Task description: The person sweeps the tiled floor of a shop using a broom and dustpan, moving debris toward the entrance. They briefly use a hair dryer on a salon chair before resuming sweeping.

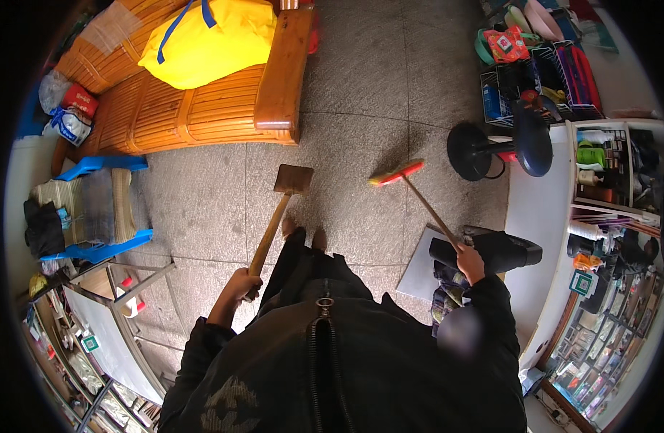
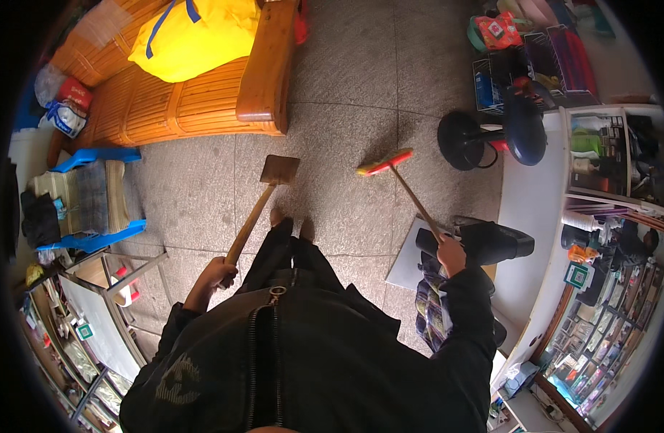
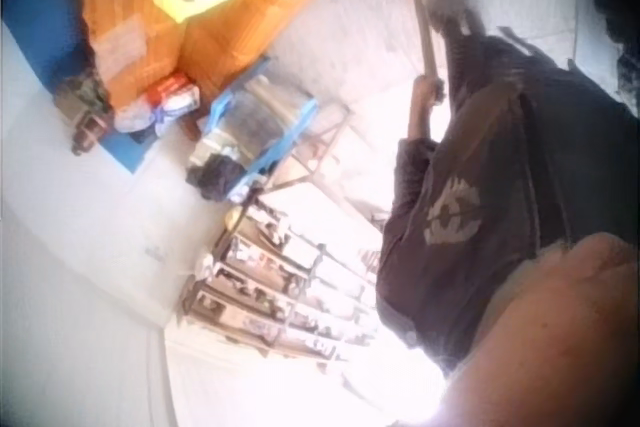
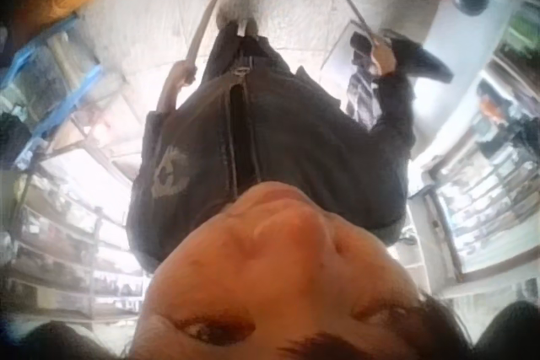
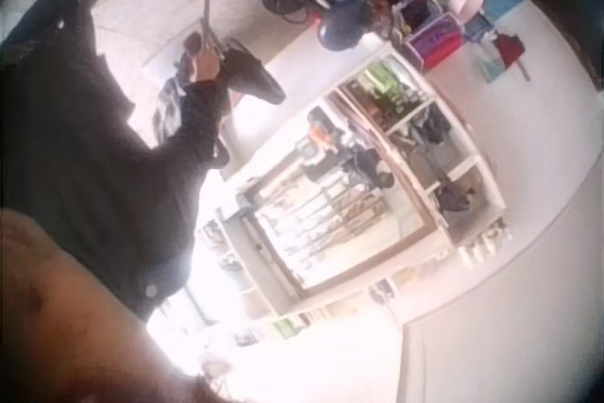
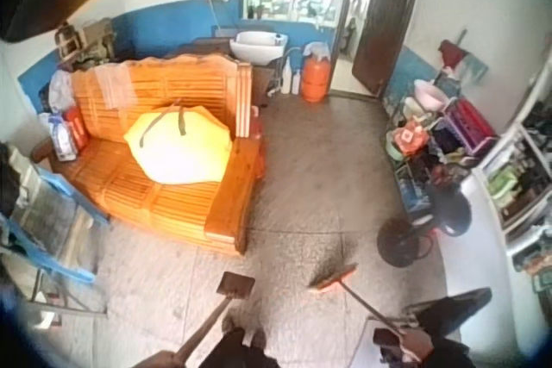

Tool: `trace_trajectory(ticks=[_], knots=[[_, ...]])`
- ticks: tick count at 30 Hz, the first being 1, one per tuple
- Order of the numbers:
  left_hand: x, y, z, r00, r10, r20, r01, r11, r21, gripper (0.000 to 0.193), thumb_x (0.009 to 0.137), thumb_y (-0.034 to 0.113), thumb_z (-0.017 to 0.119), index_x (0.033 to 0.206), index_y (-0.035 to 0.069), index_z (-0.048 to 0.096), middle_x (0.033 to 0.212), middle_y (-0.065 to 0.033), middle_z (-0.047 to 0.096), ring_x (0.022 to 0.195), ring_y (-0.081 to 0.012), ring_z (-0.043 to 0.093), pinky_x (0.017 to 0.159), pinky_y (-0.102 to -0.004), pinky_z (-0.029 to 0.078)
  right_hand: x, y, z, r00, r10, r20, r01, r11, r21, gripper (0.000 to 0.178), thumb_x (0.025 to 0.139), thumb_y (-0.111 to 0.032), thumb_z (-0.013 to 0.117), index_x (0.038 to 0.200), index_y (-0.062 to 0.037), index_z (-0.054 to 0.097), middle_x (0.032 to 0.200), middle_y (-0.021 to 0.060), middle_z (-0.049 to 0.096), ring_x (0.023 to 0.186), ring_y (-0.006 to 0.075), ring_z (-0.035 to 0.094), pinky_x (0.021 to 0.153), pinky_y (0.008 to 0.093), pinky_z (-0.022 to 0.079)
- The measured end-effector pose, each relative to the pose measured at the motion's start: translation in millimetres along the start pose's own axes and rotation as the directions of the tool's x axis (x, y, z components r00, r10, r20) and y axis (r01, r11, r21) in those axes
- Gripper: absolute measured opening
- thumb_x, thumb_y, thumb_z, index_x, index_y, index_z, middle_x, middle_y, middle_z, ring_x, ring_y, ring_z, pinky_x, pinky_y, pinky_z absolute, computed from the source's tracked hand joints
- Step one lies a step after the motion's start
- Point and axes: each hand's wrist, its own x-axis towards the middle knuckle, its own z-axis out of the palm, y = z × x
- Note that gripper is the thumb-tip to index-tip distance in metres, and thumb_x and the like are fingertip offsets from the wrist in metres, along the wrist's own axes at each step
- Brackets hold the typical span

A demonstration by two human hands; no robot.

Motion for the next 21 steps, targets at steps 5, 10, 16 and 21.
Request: trace_trajectory(ticks=[5,10,16,21], knots=[[19,53,7,0.998,0.043,0.039,-0.046,0.997,0.061,0.012,0.069,0.009,0.058,0.065,0.001,0.05,0.049,-0.0058,0.049,0.038,-0.0161,0.05,0.031,-0.0278,0.034,30,-14,-26,0.99,-0.037,-0.136,0.06,0.983,0.171,0.027,0.082,-0.02,0.046,0.107,-0.015,0.053,0.085,0.016,0.06,0.076,0.0383,0.056,0.064,0.0467,0.045],[41,106,13,0.996,0.051,0.066,-0.054,0.997,0.047,0.012,0.07,0.009,0.058,0.066,0.001,0.05,0.049,-0.0067,0.049,0.035,-0.0157,0.046,0.03,-0.0279,0.032,151,-125,-47,0.995,-0.059,-0.081,0.078,0.961,0.265,0.038,0.081,-0.015,0.044,0.119,-0.0232,0.047,0.082,0.0199,0.059,0.074,0.0383,0.056,0.064,0.0473,0.044],[74,183,18,0.998,0.032,0.047,-0.041,0.979,0.2,0.015,0.066,0.01,0.058,0.072,-0.002,0.054,0.058,-0.008,0.054,0.044,-0.016,0.049,0.037,-0.0288,0.036,298,-248,-59,0.964,-0.237,-0.119,0.25,0.961,0.119,0.041,0.078,-0.009,0.043,0.115,-0.0253,0.05,0.076,0.0166,0.06,0.068,0.035,0.058,0.059,0.0457,0.045],[88,251,19,0.998,-0.025,0.065,0.008,0.969,0.248,0.015,0.065,0.009,0.058,0.071,-0.003,0.052,0.054,-0.0072,0.051,0.04,-0.0159,0.046,0.036,-0.0294,0.036,354,-183,-97,0.95,-0.3,-0.082,0.306,0.949,0.077,0.04,0.079,-0.009,0.043,0.114,-0.0258,0.051,0.077,0.0161,0.06,0.069,0.0342,0.058,0.059,0.0453,0.045]])
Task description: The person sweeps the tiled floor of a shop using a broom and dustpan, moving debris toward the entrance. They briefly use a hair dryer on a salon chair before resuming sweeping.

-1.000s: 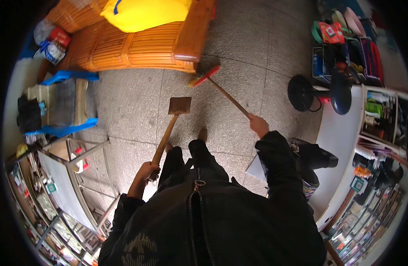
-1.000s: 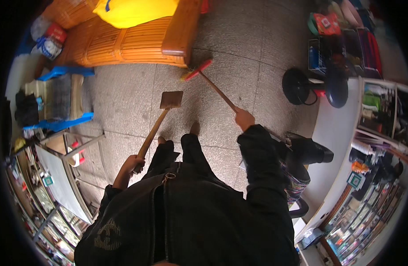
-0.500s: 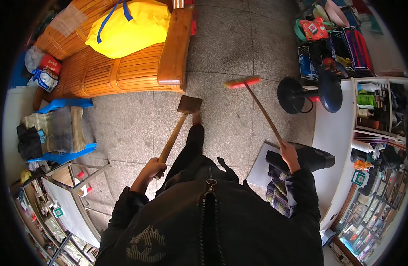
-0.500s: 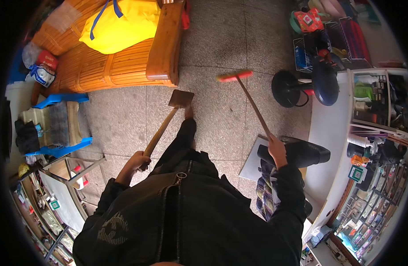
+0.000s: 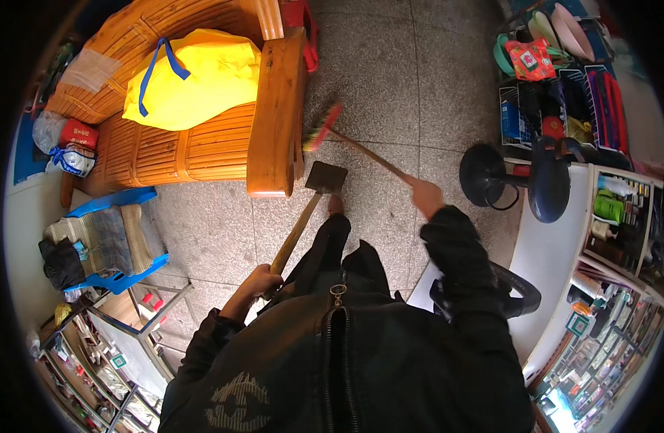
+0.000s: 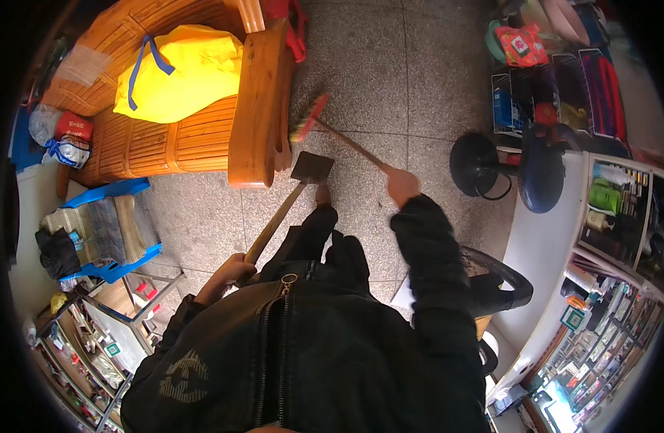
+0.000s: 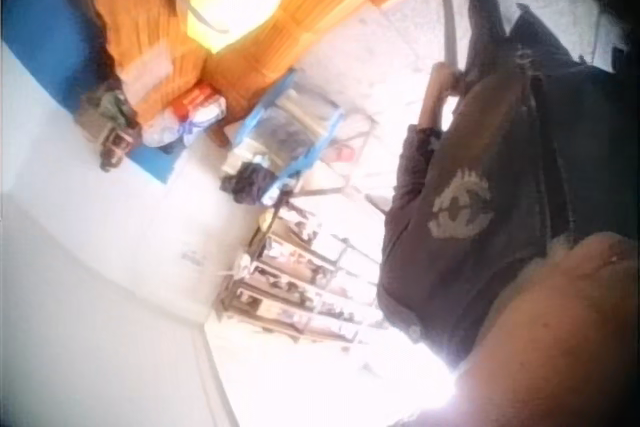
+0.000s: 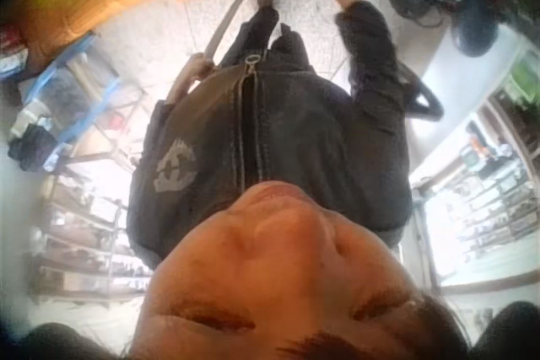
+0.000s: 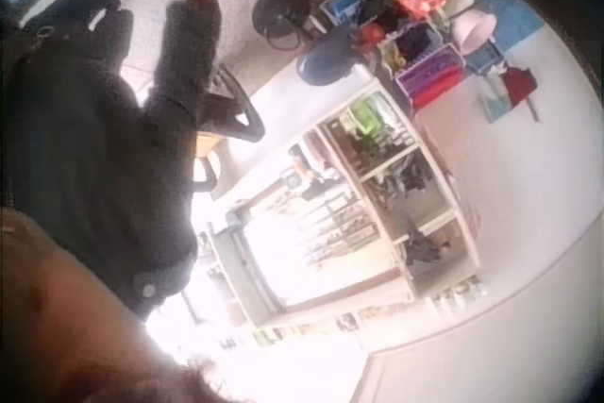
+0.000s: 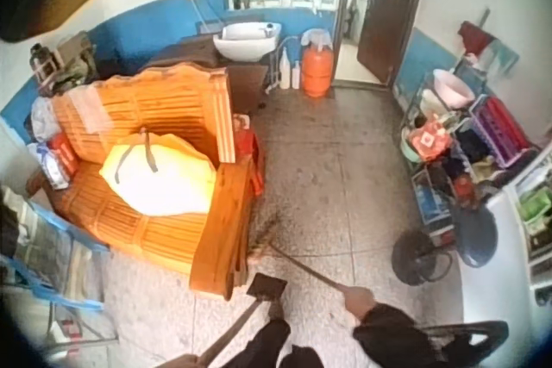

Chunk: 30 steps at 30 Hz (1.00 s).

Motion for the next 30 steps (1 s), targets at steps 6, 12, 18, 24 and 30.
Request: trace_trajectory(ticks=[6,12,18,24,30], knots=[[18,59,-10,1.0,-0.001,-0.007,0.0,0.995,-0.102,0.012,0.066,0.007,0.056,0.067,-0.002,0.049,0.051,-0.0069,0.049,0.038,-0.0154,0.044,0.033,-0.0294,0.033,-3,82,-114,0.974,0.202,0.099,-0.181,0.966,-0.186,0.034,0.083,-0.016,0.046,0.116,-0.0204,0.05,0.084,0.0164,0.061,0.075,0.0356,0.058,0.062,0.046,0.046],[44,111,-8,0.988,0.015,-0.156,-0.025,0.998,-0.064,0.017,0.065,0.012,0.059,0.07,-0.004,0.054,0.053,-0.007,0.051,0.041,-0.0146,0.046,0.036,-0.0287,0.033,78,53,-177,0.982,0.122,0.141,-0.111,0.99,-0.087,0.037,0.082,-0.014,0.045,0.119,-0.0198,0.049,0.083,0.0181,0.061,0.076,0.0376,0.058,0.063,0.0474,0.044],[63,213,0,0.965,-0.03,-0.261,0.013,0.998,-0.066,0.016,0.066,0.011,0.059,0.071,-0.004,0.056,0.056,-0.0069,0.053,0.043,-0.0133,0.047,0.037,-0.0284,0.034,245,36,-122,0.978,-0.208,-0.011,0.207,0.975,-0.085,0.041,0.078,-0.008,0.045,0.115,-0.0221,0.052,0.073,0.0151,0.06,0.066,0.0306,0.059,0.055,0.0431,0.045],[74,311,-10,0.99,-0.035,-0.134,-0.001,0.966,-0.26,0.013,0.067,0.01,0.06,0.068,-0.001,0.052,0.049,-0.0056,0.049,0.036,-0.0131,0.045,0.032,-0.0261,0.032,272,189,-214,0.974,-0.184,0.134,0.195,0.978,-0.075,0.039,0.079,-0.012,0.048,0.117,-0.0221,0.049,0.076,0.014,0.06,0.069,0.0336,0.057,0.059,0.045,0.045],[92,406,-26,0.992,-0.045,-0.119,-0.004,0.925,-0.38,0.015,0.069,0.01,0.058,0.064,0.001,0.048,0.048,-0.006,0.048,0.033,-0.0142,0.045,0.028,-0.0266,0.033,292,257,-331,0.99,0.094,0.107,-0.07,0.976,-0.206,0.033,0.079,-0.017,0.05,0.112,-0.0167,0.053,0.082,0.0159,0.061,0.076,0.0345,0.059,0.064,0.0449,0.046]])
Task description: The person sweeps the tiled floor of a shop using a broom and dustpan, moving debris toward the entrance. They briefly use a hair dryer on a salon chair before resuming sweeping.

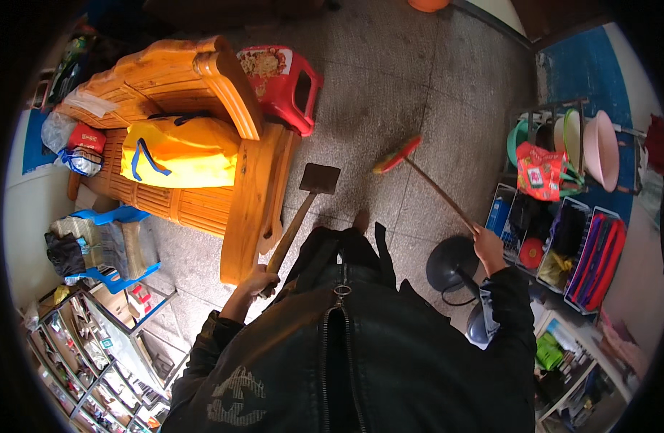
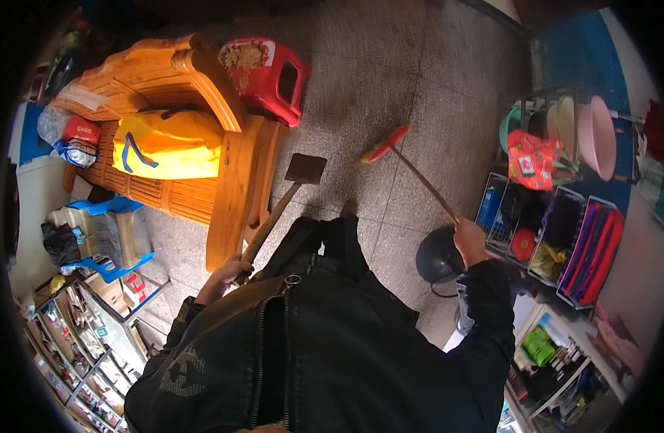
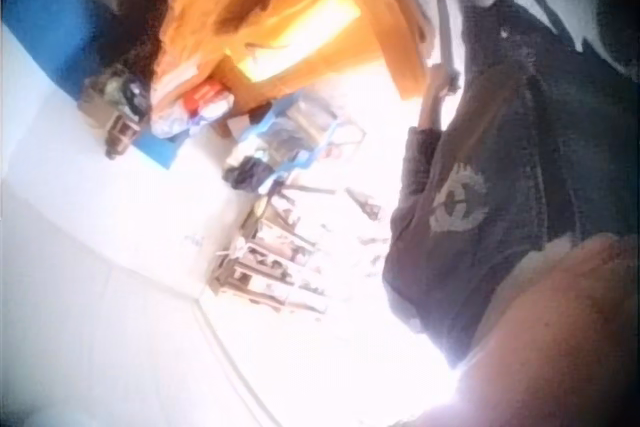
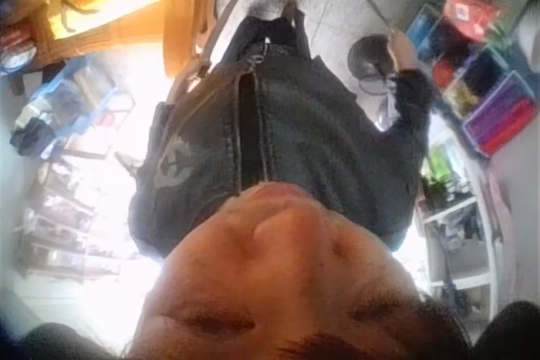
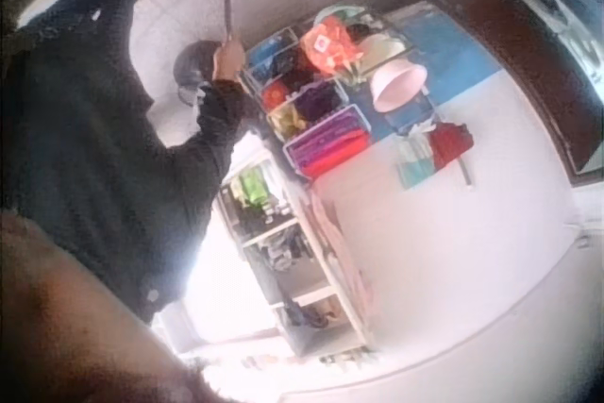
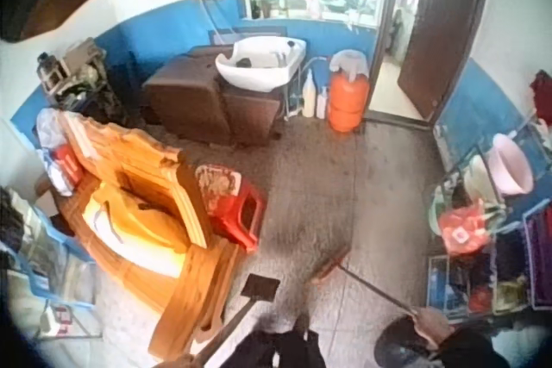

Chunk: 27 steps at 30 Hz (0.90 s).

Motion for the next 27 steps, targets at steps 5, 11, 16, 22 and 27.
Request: trace_trajectory(ticks=[5,11,16,22,27], knots=[[17,74,0,0.993,0.116,0.019,-0.117,0.987,0.106,0.015,0.068,0.01,0.058,0.073,-0.001,0.049,0.056,-0.0083,0.052,0.038,-0.014,0.049,0.031,-0.0264,0.034,87,-34,-47,0.999,0.039,-0.032,-0.032,0.979,0.2,0.033,0.08,-0.019,0.048,0.112,-0.0147,0.053,0.09,0.0183,0.06,0.082,0.0371,0.056,0.069,0.0457,0.045],[63,165,-34,0.98,0.198,0.026,-0.197,0.943,0.268,0.033,0.062,0.016,0.062,0.083,-0.008,0.053,0.068,-0.0133,0.057,0.062,-0.0224,0.057,0.054,-0.0324,0.045,270,-180,-51,0.985,-0.055,-0.162,0.117,0.908,0.403,0.03,0.083,-0.019,0.045,0.111,-0.0148,0.054,0.092,0.0209,0.058,0.086,0.0382,0.055,0.072,0.0455,0.044],[88,236,-64,0.984,0.174,0.037,-0.172,0.876,0.451,0.045,0.06,0.02,0.063,0.091,-0.01,0.053,0.077,-0.0191,0.058,0.07,-0.0276,0.059,0.061,-0.0345,0.046,339,-190,-65,0.984,-0.097,-0.147,0.14,0.937,0.32,0.028,0.085,-0.017,0.041,0.108,-0.0125,0.056,0.09,0.0207,0.059,0.083,0.0389,0.055,0.07,0.045,0.044],[91,292,-90,0.99,0.14,-0.001,-0.129,0.917,0.377,0.044,0.059,0.022,0.063,0.09,-0.009,0.053,0.078,-0.0207,0.057,0.072,-0.0284,0.058,0.061,-0.0357,0.046,276,-68,-117,0.998,0.029,0.048,-0.032,0.997,0.07,0.025,0.08,-0.019,0.047,0.102,-0.0141,0.057,0.083,0.0201,0.059,0.079,0.0381,0.057,0.067,0.0482,0.045],[111,321,-94,0.992,0.128,0.002,-0.119,0.917,0.381,0.037,0.059,0.02,0.062,0.08,-0.009,0.054,0.069,-0.0178,0.056,0.063,-0.0278,0.057,0.056,-0.0354,0.045,276,-67,-182,0.986,0.157,0.062,-0.16,0.986,0.042,0.025,0.078,-0.018,0.047,0.099,-0.0143,0.06,0.086,0.0188,0.06,0.083,0.0364,0.058,0.07,0.0468,0.045]])
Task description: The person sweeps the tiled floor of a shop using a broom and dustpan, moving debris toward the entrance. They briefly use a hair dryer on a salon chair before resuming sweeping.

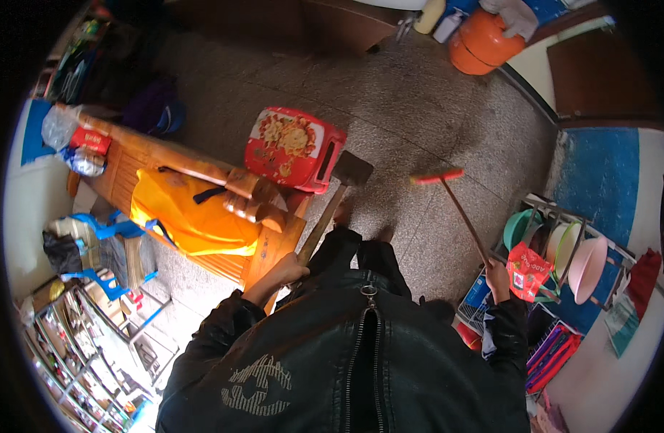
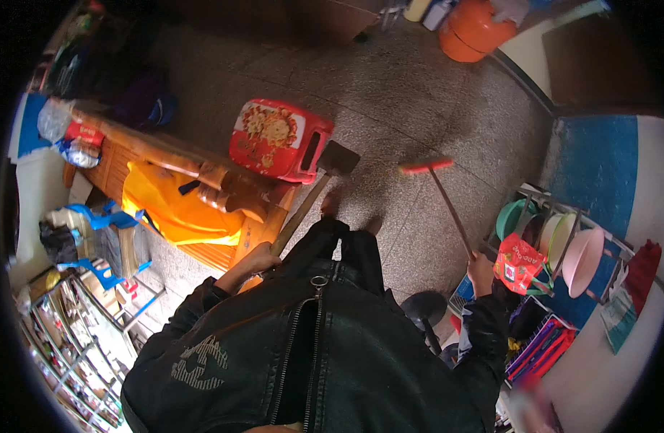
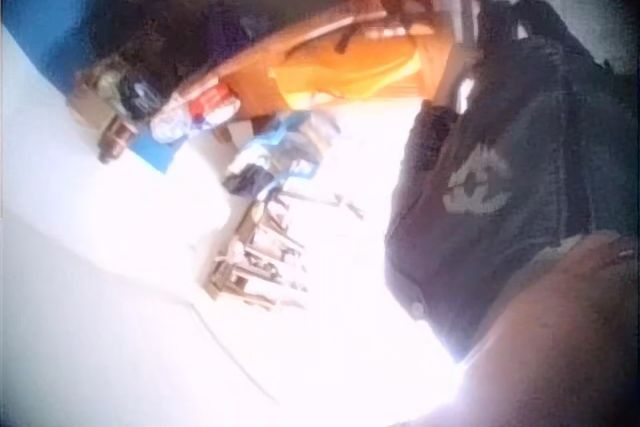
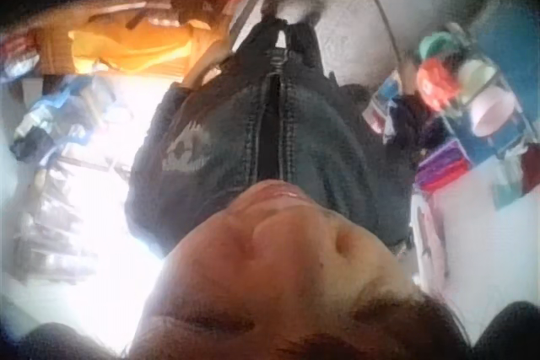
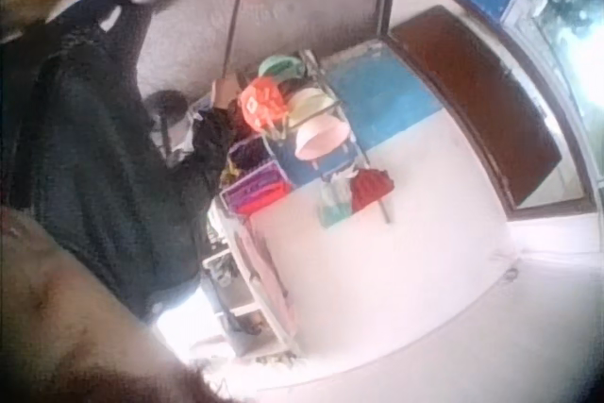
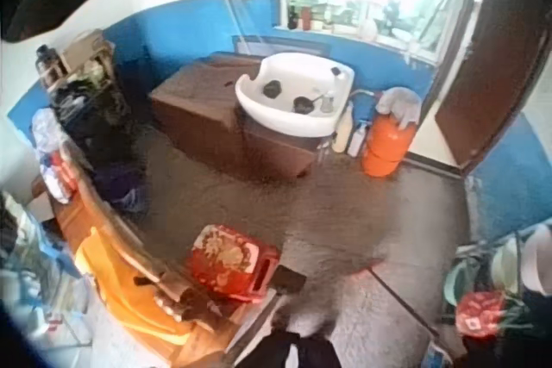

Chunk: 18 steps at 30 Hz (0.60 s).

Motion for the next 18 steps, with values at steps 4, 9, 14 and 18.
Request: trace_trajectory(ticks=[4,9,14,18], knots=[[12,42,-8,0.999,0.02,0.04,-0.02,1.0,-0.013,0.03,0.06,0.016,0.061,0.076,-0.007,0.053,0.061,-0.0138,0.055,0.053,-0.0229,0.055,0.047,-0.0333,0.043,55,6,14,0.993,-0.087,-0.084,0.106,0.958,0.267,0.034,0.079,-0.017,0.046,0.112,-0.013,0.054,0.092,0.0207,0.059,0.086,0.036,0.057,0.07,0.0405,0.045],[24,84,-2,1.0,-0.019,0.004,0.02,0.986,-0.168,0.021,0.062,0.012,0.061,0.075,-0.004,0.054,0.058,-0.0084,0.053,0.047,-0.0171,0.052,0.042,-0.0296,0.039,158,-138,-15,0.928,-0.313,-0.2,0.364,0.873,0.323,0.038,0.08,-0.012,0.041,0.116,-0.0197,0.051,0.09,0.0181,0.06,0.084,0.0364,0.056,0.07,0.0443,0.043],[33,149,16,0.996,-0.082,-0.045,0.077,0.991,-0.11,0.02,0.063,0.011,0.062,0.075,-0.002,0.055,0.061,-0.0052,0.052,0.05,-0.0151,0.05,0.044,-0.0298,0.039,246,-184,-63,0.913,-0.385,-0.134,0.399,0.912,0.092,0.021,0.078,-0.009,0.047,0.095,-0.0049,0.058,0.081,0.0148,0.062,0.077,0.033,0.06,0.069,0.0422,0.048],[59,193,29,0.996,-0.091,-0.024,0.086,0.983,-0.161,0.017,0.063,0.01,0.062,0.072,-0.001,0.053,0.061,-0.005,0.051,0.051,-0.0146,0.05,0.044,-0.03,0.038,285,-98,-79,0.951,-0.275,-0.139,0.296,0.94,0.169,0.015,0.077,-0.01,0.049,0.083,-0.0052,0.062,0.082,0.0154,0.062,0.078,0.0326,0.06,0.067,0.0432,0.048]])
